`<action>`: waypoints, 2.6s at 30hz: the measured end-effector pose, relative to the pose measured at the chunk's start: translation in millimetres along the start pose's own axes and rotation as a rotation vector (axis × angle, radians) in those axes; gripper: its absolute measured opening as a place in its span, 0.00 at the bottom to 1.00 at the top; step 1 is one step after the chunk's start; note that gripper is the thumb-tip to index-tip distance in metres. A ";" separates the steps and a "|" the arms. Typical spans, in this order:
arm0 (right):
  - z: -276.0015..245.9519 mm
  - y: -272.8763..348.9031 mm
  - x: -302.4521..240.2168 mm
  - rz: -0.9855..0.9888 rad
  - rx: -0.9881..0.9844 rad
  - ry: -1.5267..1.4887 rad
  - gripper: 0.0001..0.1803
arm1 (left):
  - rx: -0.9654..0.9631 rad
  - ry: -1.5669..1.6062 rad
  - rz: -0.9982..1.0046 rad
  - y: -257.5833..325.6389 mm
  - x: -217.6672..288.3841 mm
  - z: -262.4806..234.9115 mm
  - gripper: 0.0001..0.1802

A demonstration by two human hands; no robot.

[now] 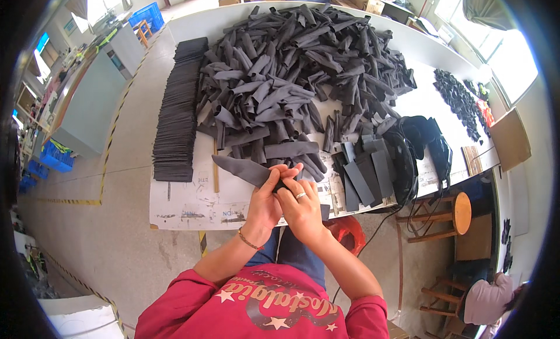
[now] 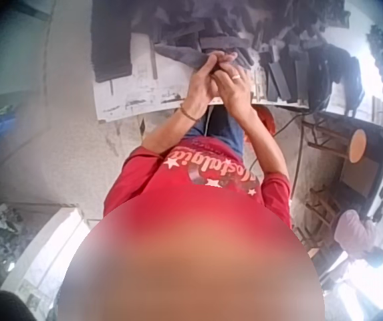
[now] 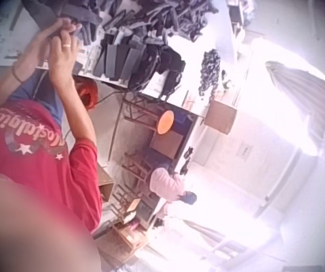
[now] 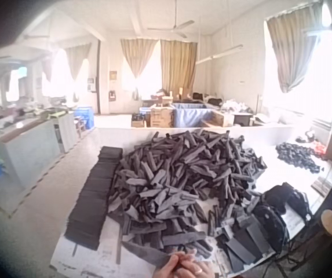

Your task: Organizing and stacking grey foam strips on a workbench in a workshop.

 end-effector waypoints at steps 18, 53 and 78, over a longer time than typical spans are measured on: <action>-21.7 6.3 27.9 0.002 -0.174 -0.162 0.13 | 0.074 0.028 0.181 -11.6 54.9 16.9 0.17; 4.2 -3.6 9.9 -0.020 -0.173 -0.239 0.11 | 0.102 0.080 0.100 4.3 16.7 8.4 0.17; 22.9 31.0 67.0 0.796 0.034 -0.700 0.08 | 0.005 -0.027 0.344 6.5 78.4 7.3 0.16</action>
Point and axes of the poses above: each hand's wrist, its own y-axis away from the middle knuckle, its own z-axis out of the palm, x = y × z, the point moved 10 cm from there along -y, towards the middle knuckle, and after that the axes turned 10 degrees about y, right-handed, at the moved point
